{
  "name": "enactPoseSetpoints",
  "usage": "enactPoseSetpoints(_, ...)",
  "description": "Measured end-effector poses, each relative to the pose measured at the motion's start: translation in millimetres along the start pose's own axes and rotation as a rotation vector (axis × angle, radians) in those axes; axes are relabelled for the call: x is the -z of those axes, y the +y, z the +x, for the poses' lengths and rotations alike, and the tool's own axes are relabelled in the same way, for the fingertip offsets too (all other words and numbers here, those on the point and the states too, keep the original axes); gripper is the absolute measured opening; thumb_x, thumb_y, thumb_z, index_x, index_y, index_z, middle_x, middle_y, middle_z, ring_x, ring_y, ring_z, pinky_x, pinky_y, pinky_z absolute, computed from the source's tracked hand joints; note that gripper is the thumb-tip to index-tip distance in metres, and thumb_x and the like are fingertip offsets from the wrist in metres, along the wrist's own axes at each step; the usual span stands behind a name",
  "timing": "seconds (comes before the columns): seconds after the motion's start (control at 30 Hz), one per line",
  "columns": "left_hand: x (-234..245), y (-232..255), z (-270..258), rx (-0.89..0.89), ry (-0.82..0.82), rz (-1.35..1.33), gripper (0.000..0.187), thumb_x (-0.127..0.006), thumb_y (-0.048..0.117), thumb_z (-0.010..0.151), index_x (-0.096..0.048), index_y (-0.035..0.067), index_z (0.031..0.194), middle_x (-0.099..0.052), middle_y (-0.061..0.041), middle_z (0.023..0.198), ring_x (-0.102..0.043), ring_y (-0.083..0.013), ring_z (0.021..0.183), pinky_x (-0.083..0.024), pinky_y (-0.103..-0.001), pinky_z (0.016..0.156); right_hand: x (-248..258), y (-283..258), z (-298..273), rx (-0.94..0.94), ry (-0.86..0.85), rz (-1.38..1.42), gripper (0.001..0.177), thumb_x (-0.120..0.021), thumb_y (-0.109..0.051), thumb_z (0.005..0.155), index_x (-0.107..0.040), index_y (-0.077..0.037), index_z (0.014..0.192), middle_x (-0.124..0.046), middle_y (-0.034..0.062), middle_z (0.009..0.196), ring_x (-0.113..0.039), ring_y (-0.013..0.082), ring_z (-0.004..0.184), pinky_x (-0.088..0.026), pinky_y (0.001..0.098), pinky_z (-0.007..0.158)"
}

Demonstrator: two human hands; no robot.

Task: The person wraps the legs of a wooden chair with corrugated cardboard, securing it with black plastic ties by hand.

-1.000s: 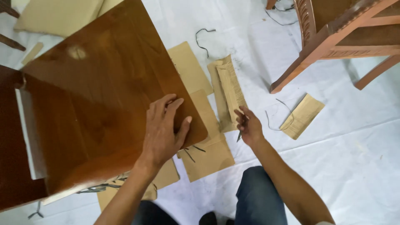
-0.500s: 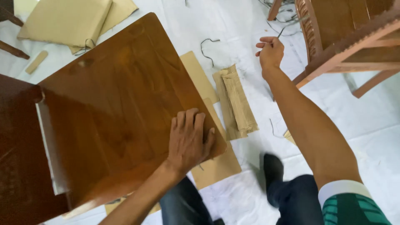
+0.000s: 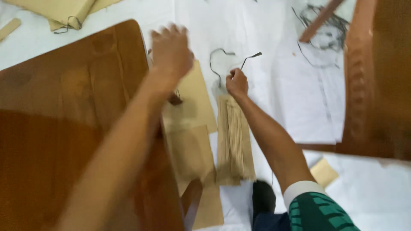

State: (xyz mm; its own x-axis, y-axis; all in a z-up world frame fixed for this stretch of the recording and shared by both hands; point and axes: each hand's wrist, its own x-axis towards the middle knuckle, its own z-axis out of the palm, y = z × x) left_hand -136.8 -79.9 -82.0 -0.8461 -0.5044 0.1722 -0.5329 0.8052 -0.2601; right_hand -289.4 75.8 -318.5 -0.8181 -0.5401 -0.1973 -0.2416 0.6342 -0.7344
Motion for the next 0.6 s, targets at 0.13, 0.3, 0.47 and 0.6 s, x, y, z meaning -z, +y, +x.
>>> enactPoseSetpoints(0.13,-158,78,56,0.231,-0.484,-0.278,0.029,-0.059,0.040,0.082,-0.077,0.027,0.101,-0.076,-0.005,0.096,-0.073,-0.0346,0.095,-0.042,-0.066,0.081,-86,34,85,-0.008,-0.011,-0.093,0.032,-0.064,-0.034,0.088,-0.065,-0.018,0.115,-0.073,0.0061,0.108,-0.072,0.0319,0.109,-0.055,0.0491,0.095)
enactPoseSetpoints(0.3,-266,151,7,0.554,-0.828,-0.530,0.058,-0.038,0.035,0.105,-0.040,0.006,0.155,-0.039,-0.021,0.161,-0.036,-0.0412,0.148,-0.031,-0.056,0.116,-127,43,133,-0.037,-0.040,-0.109,0.051,-0.066,-0.049,0.089,-0.058,-0.012,0.122,-0.063,0.0079,0.114,-0.066,0.0332,0.112,-0.055,0.0533,0.092)
enactPoseSetpoints(0.47,-318,240,-11,0.992,-0.386,-0.262,0.076,-0.050,0.024,0.089,-0.022,0.001,0.155,-0.019,-0.029,0.165,-0.017,-0.0515,0.150,-0.020,-0.066,0.115,-125,29,157,0.242,-0.039,-0.300,0.057,-0.074,-0.044,0.089,-0.052,-0.003,0.122,-0.055,0.0152,0.121,-0.059,0.0371,0.119,-0.059,0.0559,0.089)
enactPoseSetpoints(0.6,-328,265,-24,0.941,-0.367,-0.234,0.126,-0.074,0.051,0.081,0.002,-0.008,0.162,0.006,-0.041,0.167,0.008,-0.0619,0.151,0.002,-0.074,0.117,-148,54,188,0.776,0.141,-0.645,0.024,-0.067,-0.019,0.096,-0.060,-0.001,0.109,-0.061,0.0105,0.102,-0.067,0.0283,0.099,-0.061,0.0362,0.075)
